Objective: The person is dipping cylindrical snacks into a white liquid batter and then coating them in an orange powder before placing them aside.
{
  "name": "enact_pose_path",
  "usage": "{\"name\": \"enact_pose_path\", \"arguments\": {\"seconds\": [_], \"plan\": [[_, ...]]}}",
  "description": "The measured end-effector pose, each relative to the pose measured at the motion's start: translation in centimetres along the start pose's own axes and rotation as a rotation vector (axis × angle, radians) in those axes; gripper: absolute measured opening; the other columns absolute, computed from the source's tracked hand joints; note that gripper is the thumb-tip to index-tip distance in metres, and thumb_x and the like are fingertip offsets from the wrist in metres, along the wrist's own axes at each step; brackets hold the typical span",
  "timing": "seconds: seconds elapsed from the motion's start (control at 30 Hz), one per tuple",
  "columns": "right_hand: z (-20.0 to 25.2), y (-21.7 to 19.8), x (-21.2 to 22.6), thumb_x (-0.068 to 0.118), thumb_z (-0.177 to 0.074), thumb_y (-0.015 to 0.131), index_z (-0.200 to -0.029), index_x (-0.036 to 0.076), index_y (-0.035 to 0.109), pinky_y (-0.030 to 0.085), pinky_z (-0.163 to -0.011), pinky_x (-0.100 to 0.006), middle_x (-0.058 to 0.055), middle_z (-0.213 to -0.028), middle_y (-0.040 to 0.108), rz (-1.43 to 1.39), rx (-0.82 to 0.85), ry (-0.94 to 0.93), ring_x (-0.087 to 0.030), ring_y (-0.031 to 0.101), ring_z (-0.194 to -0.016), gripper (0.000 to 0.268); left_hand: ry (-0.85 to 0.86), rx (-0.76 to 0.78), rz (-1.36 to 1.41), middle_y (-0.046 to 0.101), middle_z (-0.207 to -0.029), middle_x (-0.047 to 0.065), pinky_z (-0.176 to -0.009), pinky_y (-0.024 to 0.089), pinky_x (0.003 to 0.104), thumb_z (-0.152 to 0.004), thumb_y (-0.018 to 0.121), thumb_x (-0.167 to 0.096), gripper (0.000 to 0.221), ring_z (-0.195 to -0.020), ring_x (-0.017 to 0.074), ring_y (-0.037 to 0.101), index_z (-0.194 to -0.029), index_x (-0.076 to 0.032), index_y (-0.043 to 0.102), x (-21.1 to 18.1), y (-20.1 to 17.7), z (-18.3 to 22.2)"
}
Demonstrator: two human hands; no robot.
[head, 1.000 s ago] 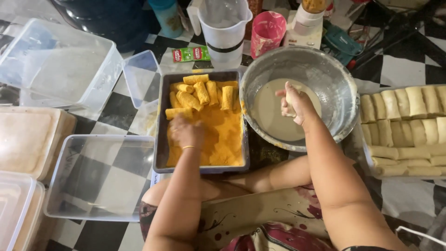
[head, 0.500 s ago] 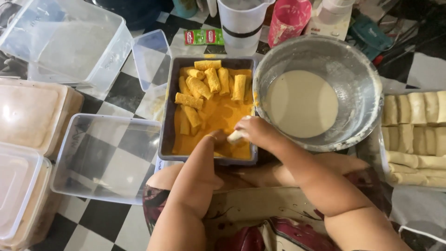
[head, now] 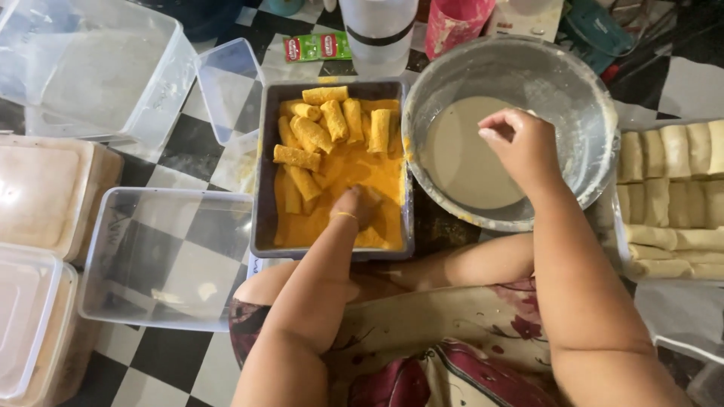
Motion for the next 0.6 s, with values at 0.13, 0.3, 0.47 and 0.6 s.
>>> {"name": "enact_pose_path", "arguments": {"seconds": [0.13, 0.3, 0.47, 0.6], "plan": [[1.7, 1.6, -4.4, 0.02, -0.092, 0.081, -0.102, 0.023, 0.077, 0.056, -0.082, -0.032, 0.002, -0.089, 0.073, -0.017, 0.027, 0.145, -0.018, 0.07, -0.087, 0.011, -0.561, -0.356, 0.57, 0.065, -0.119, 0.017, -0.094, 0.057, 0.045, -0.087, 0.043, -0.081, 0.082, -0.113, 0.0372, 0.067, -0.12, -0.011, 0.068, 3.7, -1.3, 2.6], [1.1, 3.2, -4.5, 0.018, -0.091, 0.082, -0.101, 0.018, 0.078, 0.057, -0.081, -0.034, 0.0, -0.089, 0.074, 0.04, 0.094, 0.097, -0.02, 0.072, -0.087, 0.011, -0.794, -0.471, 1.079, 0.035, -0.156, 0.016, -0.112, 0.044, 0.059, -0.093, 0.049, -0.079, 0.083, -0.145, 0.0501, 0.034, -0.147, -0.018, 0.048, 6.5, 1.6, 2.0], [0.5, 3.4, -2.7, 0.013, -0.092, 0.078, -0.099, 0.012, 0.077, 0.057, -0.082, -0.042, -0.009, -0.087, 0.075, 0.056, 0.141, 0.048, -0.03, 0.071, -0.087, 0.008, -0.469, -0.416, 2.034, 0.057, -0.146, 0.022, -0.116, 0.041, 0.048, -0.102, 0.066, -0.031, 0.044, -0.141, 0.0346, 0.049, -0.136, -0.003, 0.063, 2.1, -2.8, 6.5], [0.8, 4.2, -4.6, 0.015, -0.092, 0.077, -0.099, 0.012, 0.077, 0.056, -0.083, -0.042, -0.009, -0.087, 0.075, 0.059, 0.173, 0.055, -0.03, 0.07, -0.088, 0.008, -0.385, -0.096, 1.137, 0.066, -0.135, 0.018, -0.11, 0.049, 0.044, -0.073, 0.083, -0.058, 0.078, -0.133, 0.0333, 0.058, -0.13, -0.008, 0.067, 1.3, -1.0, 4.6]]}}
Point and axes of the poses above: each hand's wrist, its own z-axis away from the middle knuckle, its own y-axis out of the palm, x = y × z, the point moved 5 cm from there along -z, towards the middle knuckle
